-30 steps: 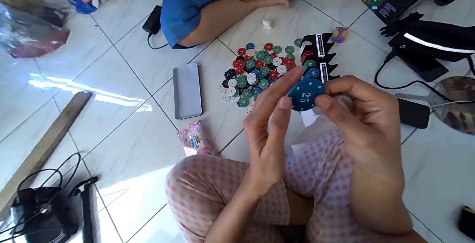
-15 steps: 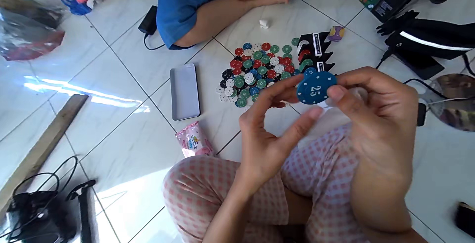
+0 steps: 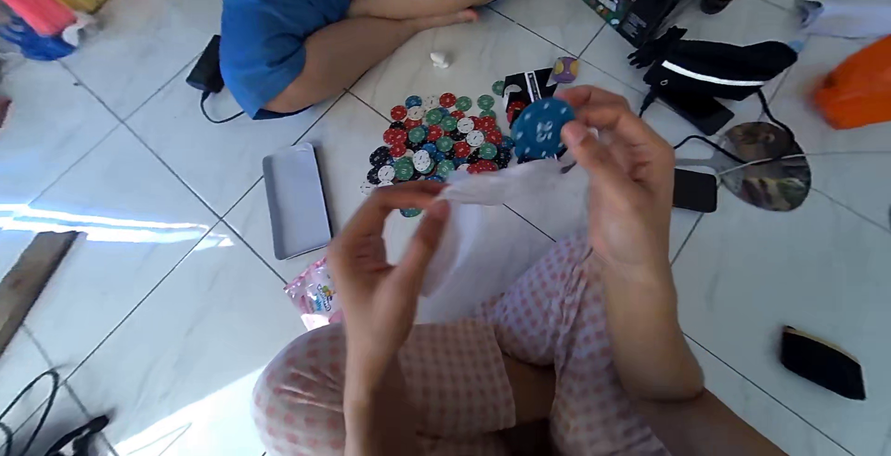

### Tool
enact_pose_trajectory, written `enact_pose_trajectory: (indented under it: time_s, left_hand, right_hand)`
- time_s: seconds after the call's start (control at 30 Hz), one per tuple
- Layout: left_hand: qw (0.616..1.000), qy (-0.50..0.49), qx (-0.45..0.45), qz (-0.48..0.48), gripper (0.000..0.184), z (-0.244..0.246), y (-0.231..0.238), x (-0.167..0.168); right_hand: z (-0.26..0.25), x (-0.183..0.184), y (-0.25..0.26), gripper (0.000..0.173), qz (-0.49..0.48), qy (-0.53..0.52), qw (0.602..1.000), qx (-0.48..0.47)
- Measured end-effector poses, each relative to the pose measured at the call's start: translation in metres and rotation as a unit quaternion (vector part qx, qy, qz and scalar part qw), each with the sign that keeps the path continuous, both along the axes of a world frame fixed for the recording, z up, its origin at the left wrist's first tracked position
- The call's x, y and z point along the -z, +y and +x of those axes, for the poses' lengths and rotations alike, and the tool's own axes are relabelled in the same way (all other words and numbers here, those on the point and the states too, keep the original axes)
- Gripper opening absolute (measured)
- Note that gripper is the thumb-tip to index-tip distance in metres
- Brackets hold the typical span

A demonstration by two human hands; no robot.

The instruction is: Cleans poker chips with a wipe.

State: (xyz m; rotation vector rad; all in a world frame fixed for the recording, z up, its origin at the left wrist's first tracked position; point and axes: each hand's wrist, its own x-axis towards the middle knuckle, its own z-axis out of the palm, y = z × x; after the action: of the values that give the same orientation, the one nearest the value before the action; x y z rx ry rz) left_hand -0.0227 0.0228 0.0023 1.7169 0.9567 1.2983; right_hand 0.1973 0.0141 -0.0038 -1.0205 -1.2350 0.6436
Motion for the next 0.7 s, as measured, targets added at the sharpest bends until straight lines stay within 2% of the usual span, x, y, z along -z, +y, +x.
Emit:
enact_pose_trajectory:
  time_s: [0.13,0.23,0.27,0.33,0.37,0.4,0.43,0.5,0.57,0.7]
  left_hand:
    - [0.995,-0.059,-0.084,0.011,0.011,-0.019,0.002,-0.006]
    - [0.988,-0.070,-0.135,0.003,0.011,-0.031,0.007,-0.002]
    - [0.987,-0.073,-0.145,0.004,0.011,-0.035,0.009,0.000]
    - [0.983,-0.079,-0.167,0.010,0.012,-0.039,0.011,0.002]
    - [0.982,-0.078,-0.172,0.012,0.013,-0.041,0.011,0.003]
    - [0.982,-0.074,-0.171,0.014,0.012,-0.043,0.012,0.004]
    - [0.982,-0.074,-0.172,0.014,0.012,-0.044,0.012,0.005]
    - [0.981,-0.081,-0.178,0.008,0.012,-0.041,0.011,0.003]
    - [0.979,-0.083,-0.186,0.002,0.013,-0.036,0.010,0.000]
    - [0.979,-0.091,-0.181,0.000,0.013,-0.035,0.010,0.000]
  right_hand:
    - [0.044,0.006,0.011,0.013,-0.015,-0.019,0.999,0.044]
    - [0.079,0.025,0.023,0.015,-0.055,-0.095,0.987,0.118]
    - [0.089,0.035,0.027,0.019,-0.084,-0.147,0.971,0.170]
    - [0.103,0.055,0.033,0.029,-0.174,-0.260,0.908,0.278]
    - [0.108,0.066,0.037,0.032,-0.210,-0.273,0.889,0.302]
    - [0.115,0.079,0.041,0.033,-0.234,-0.256,0.888,0.303]
    - [0.121,0.093,0.045,0.032,-0.243,-0.207,0.904,0.285]
    - [0.128,0.118,0.050,0.031,-0.267,-0.049,0.938,0.217]
    - [0.129,0.130,0.052,0.029,-0.304,0.044,0.931,0.199]
    - [0.135,0.145,0.064,0.029,-0.332,0.058,0.915,0.221]
